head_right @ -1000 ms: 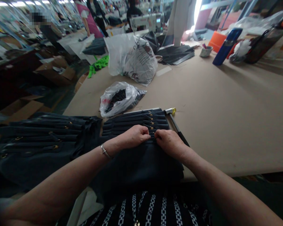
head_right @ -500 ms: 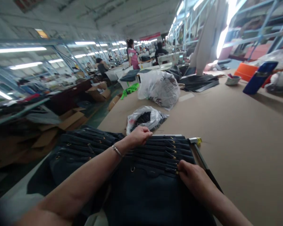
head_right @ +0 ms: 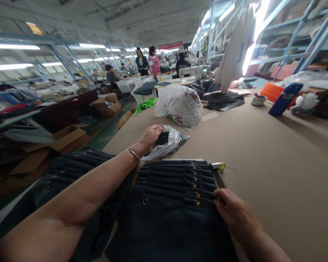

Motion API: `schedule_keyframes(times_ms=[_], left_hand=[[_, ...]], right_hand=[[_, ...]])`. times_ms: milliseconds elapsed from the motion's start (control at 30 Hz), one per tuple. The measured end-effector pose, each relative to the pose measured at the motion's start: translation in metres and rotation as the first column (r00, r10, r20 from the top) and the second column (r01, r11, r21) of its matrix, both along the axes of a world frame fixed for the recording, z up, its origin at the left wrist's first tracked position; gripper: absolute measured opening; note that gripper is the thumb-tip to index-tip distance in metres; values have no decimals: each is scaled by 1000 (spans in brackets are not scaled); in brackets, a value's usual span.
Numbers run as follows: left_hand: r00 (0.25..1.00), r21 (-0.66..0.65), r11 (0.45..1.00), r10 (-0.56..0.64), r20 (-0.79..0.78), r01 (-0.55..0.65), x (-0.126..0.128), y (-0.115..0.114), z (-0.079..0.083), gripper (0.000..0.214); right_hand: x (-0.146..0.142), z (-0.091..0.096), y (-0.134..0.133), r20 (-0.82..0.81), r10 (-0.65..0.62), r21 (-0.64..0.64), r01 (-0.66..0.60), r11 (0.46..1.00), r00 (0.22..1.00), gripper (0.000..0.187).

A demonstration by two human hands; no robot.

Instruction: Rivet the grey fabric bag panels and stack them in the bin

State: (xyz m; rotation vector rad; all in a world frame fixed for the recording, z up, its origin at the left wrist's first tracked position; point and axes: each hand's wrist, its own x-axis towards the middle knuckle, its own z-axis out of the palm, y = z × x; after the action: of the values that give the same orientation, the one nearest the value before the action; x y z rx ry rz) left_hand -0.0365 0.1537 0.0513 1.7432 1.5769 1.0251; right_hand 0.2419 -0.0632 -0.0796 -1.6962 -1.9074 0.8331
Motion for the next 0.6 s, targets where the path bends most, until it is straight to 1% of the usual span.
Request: schedule_keyframes(times_ms=[33,67,100,133,167,200,267,333,367,433,467,533,600], left_hand=[[984,35,988,-145,-105,149,12,-17,-4,32],[926,61,949,-288,-243,311,25,-35,-9,37],[849,55,903,-377,-370,426,38,-54,-16,46],[763,13,863,-440,-473,506,50,-73,-25,58],[679,-58,829,-493,-544,555,62,-90,-35,69],[617,-126,815,-520,-590,566,72,-105,-46,78],[544,-196,814,-523,-656,547,86,-125,-68,86],[518,-229,844,-488,-703,485,91,-132,-83,88],[511,-245,858,-473,-717,450,91,-132,-87,88],[513,-266,882,-448,-732,390,86,-129,-87,88],[518,-262,892,-431,-739,369,83,-127,-85,87],[528,-232,911,-389,-755,340,76,-123,-80,84],[532,-211,923,-361,-766,323,70,-121,-81,80]], right_hand=[[11,-2,-4,65,-54,13,53,999,996,31],[21,-5,-10,140,-97,13,97,995,985,35],[28,-8,-16,215,-121,0,124,992,969,40],[34,-11,-22,281,-128,-18,139,990,951,45],[36,-13,-29,332,-119,-40,140,989,936,50],[36,-15,-35,365,-100,-63,132,989,926,52],[31,-17,-43,394,-64,-112,117,987,917,54],[26,-18,-46,425,-62,-163,144,976,903,55],[26,-19,-46,444,-71,-181,167,969,893,55],[31,-23,-43,464,-113,-188,223,957,879,56],[36,-25,-40,436,-144,-173,239,955,889,56],[47,-27,-35,280,-207,-155,257,954,937,55],[53,-24,-32,46,-259,-167,263,950,965,52]])
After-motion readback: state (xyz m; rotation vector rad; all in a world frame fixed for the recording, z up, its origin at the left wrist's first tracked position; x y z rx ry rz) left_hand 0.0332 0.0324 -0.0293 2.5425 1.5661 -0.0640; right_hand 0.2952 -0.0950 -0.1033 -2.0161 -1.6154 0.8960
